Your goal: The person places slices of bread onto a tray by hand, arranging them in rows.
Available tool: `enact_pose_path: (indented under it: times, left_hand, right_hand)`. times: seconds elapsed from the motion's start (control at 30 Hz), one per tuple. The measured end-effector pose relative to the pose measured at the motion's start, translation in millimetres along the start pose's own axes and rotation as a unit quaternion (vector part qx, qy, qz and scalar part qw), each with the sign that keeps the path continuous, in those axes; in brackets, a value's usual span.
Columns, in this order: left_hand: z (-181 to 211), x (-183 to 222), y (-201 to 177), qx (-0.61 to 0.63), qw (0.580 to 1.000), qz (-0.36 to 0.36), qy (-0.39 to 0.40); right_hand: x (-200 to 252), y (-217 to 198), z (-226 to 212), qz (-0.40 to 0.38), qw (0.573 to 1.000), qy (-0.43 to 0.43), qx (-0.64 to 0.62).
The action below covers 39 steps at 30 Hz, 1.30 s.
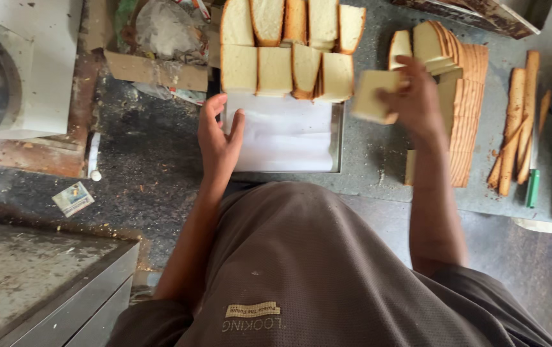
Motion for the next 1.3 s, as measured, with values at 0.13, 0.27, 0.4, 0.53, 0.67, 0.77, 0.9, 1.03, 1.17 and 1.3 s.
enact_pose_path:
  times: [0.13,0.27,0.4,0.53,0.67,0.77,0.9,1.03,1.17,1.3]
  left_hand:
    - [-2,-3,-12,0.042,0.998,-0.002,-0.056]
    - [-10,-4,-32,0.038,0.998,-0.007,-0.059]
    - [-21,-6,-53,0.051,0.998,0.005,-0.030]
    - [-31,-9,-67,0.051,0.995,-0.021,-0.083]
    - [-32,-6,-59,0.069,0.985,-0.118,-0.105]
    - [-27,-8,-48,0.082,0.982,-0.159,-0.059]
    - [-23,-23,-35,0.059,0.985,-0.159,-0.042]
    - [-22,-35,-34,-0.020,0.978,-0.165,-0.129]
    - [-27,-33,-21,0.038,0.979,-0.167,-0.114]
    - [-27,-31,-15,0.046,0.983,-0.132,-0.117]
  right_hand:
    - [18,124,-59,-0.203,0.979,0.008,-0.026]
    - [32,214,-87,-0.187,0.963,-0.193,-0.033]
    - [37,229,-88,-0.012,0.957,-0.275,0.096]
    - [53,214,-72,-0.006,0.978,-0.190,0.086]
    - [56,228,-71,-0.079,0.959,-0.266,0.053]
    - [54,244,-68,-0.070,0.982,-0.171,0.022]
    - [46,251,-59,-0.048,0.984,-0.171,0.028]
    - [51,241,-55,-0.015,0.936,-0.343,0.072]
    - [44,247,-46,-0.038,0.959,-0.255,0.116]
    - [41,246,-45,-0.034,0.957,-0.261,0.123]
Point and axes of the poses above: each hand's wrist, its own x-axis away from the middle knuckle, its own y-axis out of the palm, z = x × y, the point moved 3 cm from there along -x, towards the middle knuckle, and after that the axes turned 6 degrees about x, right-handed, at the moved point
